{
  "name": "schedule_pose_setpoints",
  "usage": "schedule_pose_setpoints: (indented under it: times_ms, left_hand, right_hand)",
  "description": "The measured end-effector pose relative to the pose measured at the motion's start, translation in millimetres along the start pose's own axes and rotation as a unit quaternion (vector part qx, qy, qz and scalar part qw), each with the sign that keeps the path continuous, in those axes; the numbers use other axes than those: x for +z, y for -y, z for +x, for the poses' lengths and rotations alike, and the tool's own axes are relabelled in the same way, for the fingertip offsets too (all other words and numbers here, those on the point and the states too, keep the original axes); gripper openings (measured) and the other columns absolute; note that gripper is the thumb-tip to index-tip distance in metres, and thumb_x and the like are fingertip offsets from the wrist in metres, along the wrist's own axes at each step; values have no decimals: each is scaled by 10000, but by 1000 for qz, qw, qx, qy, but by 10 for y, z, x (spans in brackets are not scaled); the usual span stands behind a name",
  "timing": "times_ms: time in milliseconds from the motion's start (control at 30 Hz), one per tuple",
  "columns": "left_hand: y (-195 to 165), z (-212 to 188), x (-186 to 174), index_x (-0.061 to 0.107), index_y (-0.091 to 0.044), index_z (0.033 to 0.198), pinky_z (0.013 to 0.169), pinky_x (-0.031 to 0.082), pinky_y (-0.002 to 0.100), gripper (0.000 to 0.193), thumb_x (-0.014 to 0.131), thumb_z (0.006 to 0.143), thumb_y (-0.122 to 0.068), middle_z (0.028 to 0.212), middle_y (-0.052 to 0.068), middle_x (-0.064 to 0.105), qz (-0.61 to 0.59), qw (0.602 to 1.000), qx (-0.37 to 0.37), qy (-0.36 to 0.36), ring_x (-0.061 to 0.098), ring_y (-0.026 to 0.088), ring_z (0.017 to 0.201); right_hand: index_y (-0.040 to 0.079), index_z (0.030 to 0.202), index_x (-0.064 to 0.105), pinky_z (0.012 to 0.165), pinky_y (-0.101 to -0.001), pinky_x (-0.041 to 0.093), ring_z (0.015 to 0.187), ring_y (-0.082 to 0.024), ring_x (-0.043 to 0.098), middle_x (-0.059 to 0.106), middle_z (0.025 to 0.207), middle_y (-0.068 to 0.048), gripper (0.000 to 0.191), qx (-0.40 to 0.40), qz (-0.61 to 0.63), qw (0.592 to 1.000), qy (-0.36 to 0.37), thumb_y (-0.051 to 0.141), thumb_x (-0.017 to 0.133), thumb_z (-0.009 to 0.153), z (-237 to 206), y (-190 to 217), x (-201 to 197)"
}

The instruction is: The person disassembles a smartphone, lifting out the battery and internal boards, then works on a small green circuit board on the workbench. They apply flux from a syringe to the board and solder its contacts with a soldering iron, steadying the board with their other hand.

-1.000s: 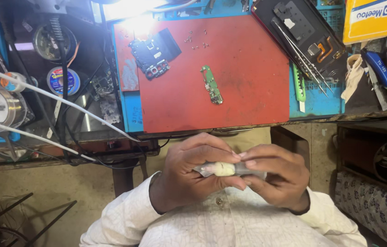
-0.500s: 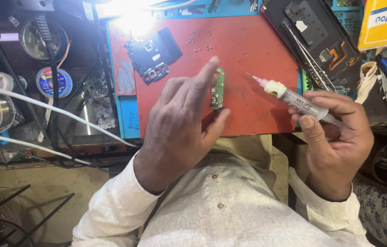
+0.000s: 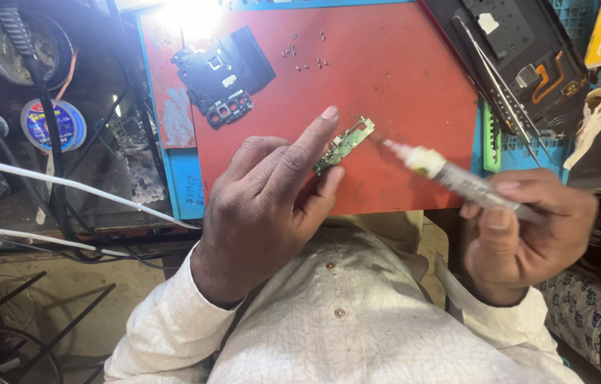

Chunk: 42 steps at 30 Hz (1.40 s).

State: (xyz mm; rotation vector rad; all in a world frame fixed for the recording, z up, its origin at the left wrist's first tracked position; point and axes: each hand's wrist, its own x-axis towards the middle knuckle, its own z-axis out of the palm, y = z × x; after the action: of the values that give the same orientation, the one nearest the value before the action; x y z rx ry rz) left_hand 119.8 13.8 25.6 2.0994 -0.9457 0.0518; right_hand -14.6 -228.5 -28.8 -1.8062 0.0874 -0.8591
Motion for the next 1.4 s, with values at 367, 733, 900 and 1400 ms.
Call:
schedule_pose_setpoints:
  times_ms: [367, 733, 900, 1400]
  left_hand:
    - [3, -26, 33, 561, -55, 1490, 787, 541, 292, 527, 811, 1028, -86, 846, -10, 647, 14, 1000, 15, -17, 643, 145, 865]
    - [-5, -35, 47, 567, -50, 1481, 776, 540, 285, 530, 819, 1016, -77, 870, -15, 645, 11, 1000, 12, -18, 641, 138, 855]
    - [1, -40, 55, 569, -56, 1479, 774, 541, 276, 527, 823, 1018, -81, 856, -22, 646, 12, 1000, 12, -19, 646, 130, 854]
    - [5, -53, 61, 574, -58, 1476, 780, 539, 288, 526, 825, 1015, -77, 826, -15, 644, 9, 1000, 7, -21, 643, 142, 845]
  right_hand:
    - [-26, 1103, 557, 547, -204, 459, 593, -115, 609, 705, 843, -191, 216, -16, -66, 998, 6, 123, 713, 1105, -184, -172, 12]
    - [-33, 1096, 545, 528, -216, 497, 601, -139, 640, 680, 803, -173, 192, -58, -58, 997, 2, 100, 682, 1088, -102, -233, 83]
    - [-33, 1089, 546, 517, -209, 490, 590, -127, 632, 682, 829, -170, 182, -57, -64, 996, 1, 92, 677, 1073, -117, -257, 64]
    - [-9, 1093, 542, 546, -196, 482, 591, -104, 622, 699, 817, -163, 199, -40, -87, 995, -11, 119, 693, 1074, -156, -242, 50]
